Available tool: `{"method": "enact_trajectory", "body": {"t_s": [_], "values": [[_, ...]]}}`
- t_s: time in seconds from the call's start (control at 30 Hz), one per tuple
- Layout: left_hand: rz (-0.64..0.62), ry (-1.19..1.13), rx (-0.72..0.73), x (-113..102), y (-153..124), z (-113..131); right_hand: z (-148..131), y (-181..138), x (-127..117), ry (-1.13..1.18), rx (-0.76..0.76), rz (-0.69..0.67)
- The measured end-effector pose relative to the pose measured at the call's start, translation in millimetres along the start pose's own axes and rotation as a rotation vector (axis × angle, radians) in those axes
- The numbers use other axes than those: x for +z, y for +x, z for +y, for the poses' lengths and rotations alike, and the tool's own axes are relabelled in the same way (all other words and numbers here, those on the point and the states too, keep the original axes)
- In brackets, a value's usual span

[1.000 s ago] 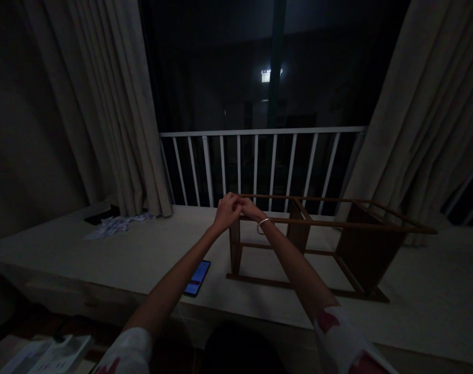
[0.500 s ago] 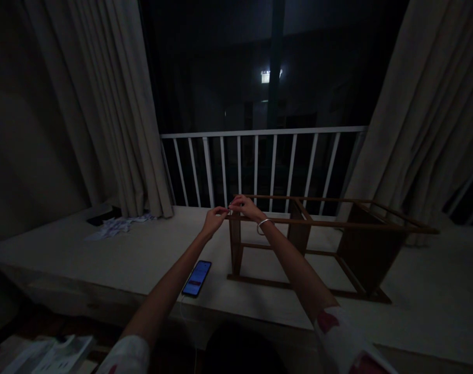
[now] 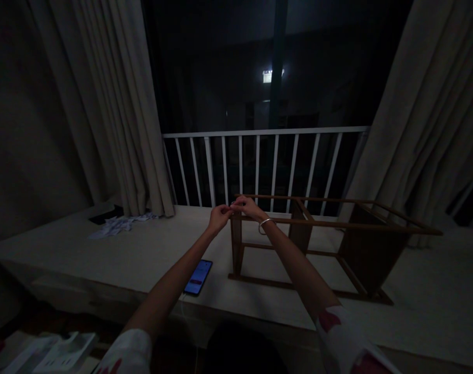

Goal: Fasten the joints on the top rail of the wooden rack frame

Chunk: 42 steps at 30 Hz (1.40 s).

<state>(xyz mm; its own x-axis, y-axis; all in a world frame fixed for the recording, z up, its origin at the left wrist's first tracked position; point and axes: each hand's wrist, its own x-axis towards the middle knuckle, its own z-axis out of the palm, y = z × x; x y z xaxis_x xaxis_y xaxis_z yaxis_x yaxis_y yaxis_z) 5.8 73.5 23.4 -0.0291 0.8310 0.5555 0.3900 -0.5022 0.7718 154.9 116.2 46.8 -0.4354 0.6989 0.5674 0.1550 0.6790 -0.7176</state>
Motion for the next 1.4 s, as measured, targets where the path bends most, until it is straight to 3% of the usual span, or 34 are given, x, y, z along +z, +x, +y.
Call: {"method": "enact_trajectory", "body": {"t_s": [0.2,0.63,0.9,1.13,1.4], "values": [[-0.069,-0.030,-0.060,-4,7,-6,-3,-3,1,0.107,0.042,0.032],[-0.121,-0.027,-0.028,-6,2,2,2,-1,0,0.154,0.026,-0.079],[-0.158,0.006,-0.003,-8,3,1,4,0,1,0.212,0.060,-0.081],[-0.234,-0.062,-0.081,-15,4,5,8,0,-1,0.239,0.074,-0.085],[-0.190,-0.146,-0.128,-13,5,12,15,2,0,0.239,0.090,-0.058]]}}
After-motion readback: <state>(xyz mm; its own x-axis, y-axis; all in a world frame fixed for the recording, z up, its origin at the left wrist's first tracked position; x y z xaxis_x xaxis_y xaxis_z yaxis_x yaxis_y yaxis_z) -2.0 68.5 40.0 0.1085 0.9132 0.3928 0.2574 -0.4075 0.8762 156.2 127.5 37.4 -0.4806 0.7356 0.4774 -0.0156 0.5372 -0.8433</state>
